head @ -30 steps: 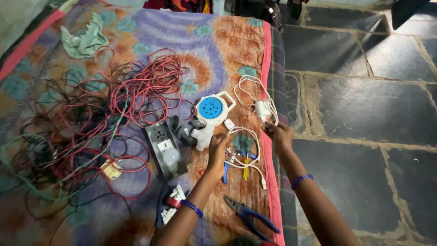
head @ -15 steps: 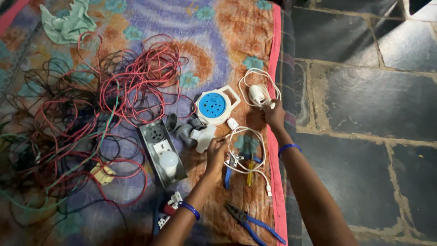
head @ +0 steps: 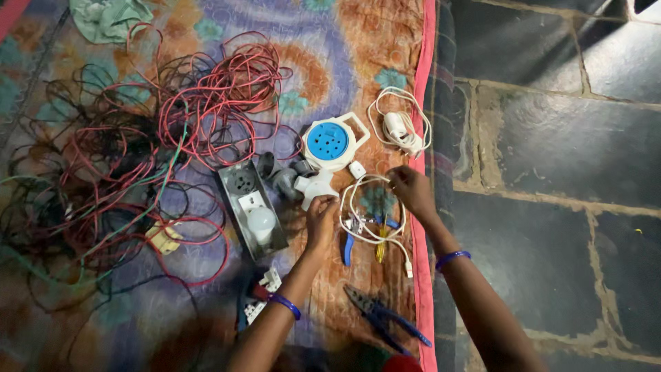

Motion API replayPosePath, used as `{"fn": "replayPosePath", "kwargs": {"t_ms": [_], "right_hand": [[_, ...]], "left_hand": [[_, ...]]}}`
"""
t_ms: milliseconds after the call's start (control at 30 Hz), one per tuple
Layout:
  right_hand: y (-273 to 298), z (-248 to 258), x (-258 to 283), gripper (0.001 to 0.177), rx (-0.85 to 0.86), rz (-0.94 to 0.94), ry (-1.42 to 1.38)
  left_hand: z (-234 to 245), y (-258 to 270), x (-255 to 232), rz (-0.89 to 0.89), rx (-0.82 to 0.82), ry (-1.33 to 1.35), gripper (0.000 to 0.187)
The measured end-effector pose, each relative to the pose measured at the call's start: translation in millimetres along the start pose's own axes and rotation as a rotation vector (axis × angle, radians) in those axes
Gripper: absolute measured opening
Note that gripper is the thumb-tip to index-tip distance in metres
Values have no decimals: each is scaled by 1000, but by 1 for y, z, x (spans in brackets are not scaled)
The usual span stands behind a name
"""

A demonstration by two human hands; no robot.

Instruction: The person works on a bed with a tangled pile of electrical cords, a power strip, and tools. They untangle and separate cords, strip wire ends with pliers, and connect wires to plugs and sockets. The person handles multiple plugs, a light bulb, and a power strip while organizing the cords.

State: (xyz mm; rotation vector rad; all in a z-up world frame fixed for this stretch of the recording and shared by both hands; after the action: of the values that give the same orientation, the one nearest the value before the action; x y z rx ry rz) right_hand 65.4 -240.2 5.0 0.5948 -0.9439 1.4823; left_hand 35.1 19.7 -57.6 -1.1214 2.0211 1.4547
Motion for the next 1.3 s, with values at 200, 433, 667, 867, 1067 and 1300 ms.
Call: {"fn": "replayPosePath", "kwargs": {"t_ms": [200,433,667,867,1067,1300], "right_hand": [[53,-60,19,20,686,699,293],[57,-27,83,25,468,324,227],[52,52,219,18,312,276,-121],[64,78,285,19,214,325,-389],[86,110,322,19,126,390,-500],[98,152,335,16,-26,513,-566]], "left_hand": [[-2,21,-1,-41,6,-25,18],[-20,66,-24,-394,1,-273,24],[-60,130,-79,-511,15,-509,60],[-96,168,-92,-770,266,-563,53],[-89,162,-95,-597,179,-641,26],[-83,165,-102,-235,341,-448,57]]}}
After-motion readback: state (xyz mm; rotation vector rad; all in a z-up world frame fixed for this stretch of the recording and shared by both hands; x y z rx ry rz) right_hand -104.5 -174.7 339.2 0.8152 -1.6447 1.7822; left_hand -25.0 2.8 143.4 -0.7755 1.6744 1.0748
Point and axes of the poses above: each hand's wrist, its own y-axis away from the middle knuckle, its own z-axis out of the back of the hand, x = y × z, the point moved 5 cm from there along -y, towards the middle knuckle, and after that the axes turned 15 degrees about z, right-handed, at the moved point
